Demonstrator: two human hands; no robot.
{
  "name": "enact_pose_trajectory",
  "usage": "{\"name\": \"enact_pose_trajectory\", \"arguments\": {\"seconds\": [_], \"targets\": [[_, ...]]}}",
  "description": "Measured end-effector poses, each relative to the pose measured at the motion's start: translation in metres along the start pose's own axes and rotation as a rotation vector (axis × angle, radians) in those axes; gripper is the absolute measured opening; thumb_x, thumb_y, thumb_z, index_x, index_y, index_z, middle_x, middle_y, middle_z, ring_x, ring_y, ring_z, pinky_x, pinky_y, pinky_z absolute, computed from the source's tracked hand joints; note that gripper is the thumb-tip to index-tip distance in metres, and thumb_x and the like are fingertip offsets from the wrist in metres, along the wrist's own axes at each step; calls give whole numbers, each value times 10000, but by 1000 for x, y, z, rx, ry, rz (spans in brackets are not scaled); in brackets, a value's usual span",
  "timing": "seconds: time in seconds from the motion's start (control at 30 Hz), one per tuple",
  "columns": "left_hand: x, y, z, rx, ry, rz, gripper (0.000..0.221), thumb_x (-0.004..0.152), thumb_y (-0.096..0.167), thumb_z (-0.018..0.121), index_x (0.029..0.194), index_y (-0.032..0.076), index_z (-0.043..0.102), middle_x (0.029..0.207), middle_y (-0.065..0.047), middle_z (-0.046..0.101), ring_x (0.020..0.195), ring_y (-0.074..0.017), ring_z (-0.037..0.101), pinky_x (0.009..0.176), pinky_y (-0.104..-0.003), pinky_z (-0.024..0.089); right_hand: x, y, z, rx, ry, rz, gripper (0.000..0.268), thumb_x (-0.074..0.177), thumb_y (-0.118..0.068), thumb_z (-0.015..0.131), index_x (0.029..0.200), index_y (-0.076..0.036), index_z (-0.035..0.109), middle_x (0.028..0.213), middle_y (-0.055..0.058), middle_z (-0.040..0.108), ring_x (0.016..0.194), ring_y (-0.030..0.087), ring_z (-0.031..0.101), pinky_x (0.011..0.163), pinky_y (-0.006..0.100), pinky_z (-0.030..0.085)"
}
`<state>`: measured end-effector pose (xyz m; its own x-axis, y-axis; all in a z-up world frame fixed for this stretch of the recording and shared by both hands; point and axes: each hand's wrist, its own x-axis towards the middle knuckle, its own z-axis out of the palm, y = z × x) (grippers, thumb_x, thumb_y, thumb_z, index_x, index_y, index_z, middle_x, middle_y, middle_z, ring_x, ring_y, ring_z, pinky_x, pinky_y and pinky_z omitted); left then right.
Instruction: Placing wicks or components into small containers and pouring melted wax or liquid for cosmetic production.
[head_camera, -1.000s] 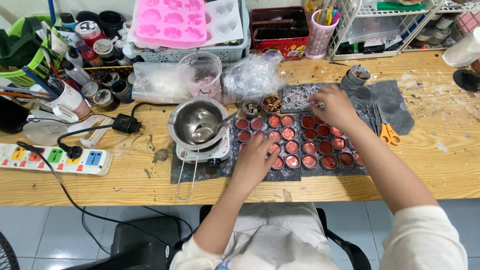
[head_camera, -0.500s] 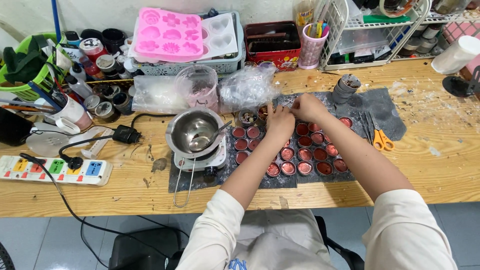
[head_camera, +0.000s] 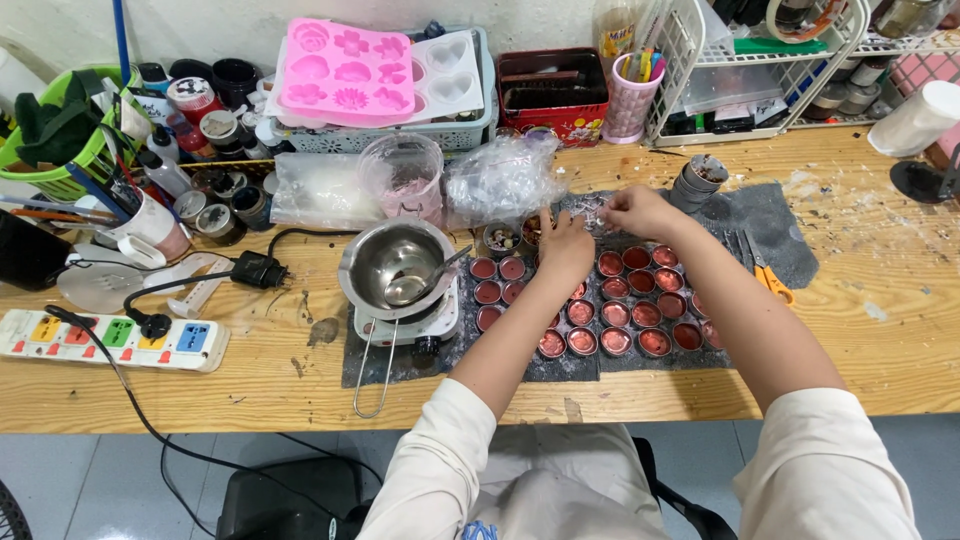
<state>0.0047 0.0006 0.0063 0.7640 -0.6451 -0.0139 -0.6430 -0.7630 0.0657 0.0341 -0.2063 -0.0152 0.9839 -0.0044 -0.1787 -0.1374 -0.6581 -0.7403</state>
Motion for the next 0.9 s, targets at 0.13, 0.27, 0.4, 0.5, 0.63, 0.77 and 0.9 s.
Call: {"name": "enact_pose_trajectory", "arguments": {"seconds": [0.13,0.27,0.4,0.5,0.63,0.77,0.9], "targets": [[1,1,-5,-30,53,-10,270,902,139,596,1073,73,795,1401,-77,579,1362,-301,430,1230,-632,84,-12,-5,-11,128,-9,31,226,973,-201,696,970,23,723,856,86,755,780,160,684,744,316,545],[2,4,-4,-38,-27,-24,260,889,127,587,1037,85,797,1399,-89,561,1377,-320,398,1211,-628,24,-38,-39,-26,232,1,97,215,1005,-226,661,1014,-22,726,883,53,745,801,112,667,731,288,510],[-18,1,-33,-51,-29,-12,257,936,144,584,1084,92,787,1358,-94,609,1382,-295,443,1271,-592,28,-85,-102,-41,444,20,49,170,987,-204,637,1066,-64,691,949,8,736,832,51,686,708,253,514],[-51,-3,-54,-241,277,36,381,882,223,630,1212,59,726,1275,-101,644,1310,-280,511,1257,-573,109,-122,-120,-34,469,92,-189,142,996,-153,668,1092,-55,705,939,34,738,757,95,635,704,262,534],[-114,-10,-91,-789,304,16,359,996,273,569,1261,66,696,1286,-89,671,1252,-247,570,1133,-517,293,-180,-150,-8,357,239,-166,110,947,-76,716,1049,-35,713,963,46,743,757,133,646,682,307,554],[-145,-19,-61,-1552,267,84,366,1066,346,602,1244,47,716,1186,-66,730,1103,-134,675,982,-316,526,-206,-159,22,134,357,-747,169,862,3,768,1018,-35,715,1042,62,746,974,161,723,833,321,601],[-163,-26,-52,-1702,211,17,320,995,254,701,1226,39,753,1081,-31,686,910,-119,615,749,-284,489,-210,-155,47,62,355,-864,219,813,39,787,1012,-34,730,1033,79,739,997,234,720,842,342,594]]}}
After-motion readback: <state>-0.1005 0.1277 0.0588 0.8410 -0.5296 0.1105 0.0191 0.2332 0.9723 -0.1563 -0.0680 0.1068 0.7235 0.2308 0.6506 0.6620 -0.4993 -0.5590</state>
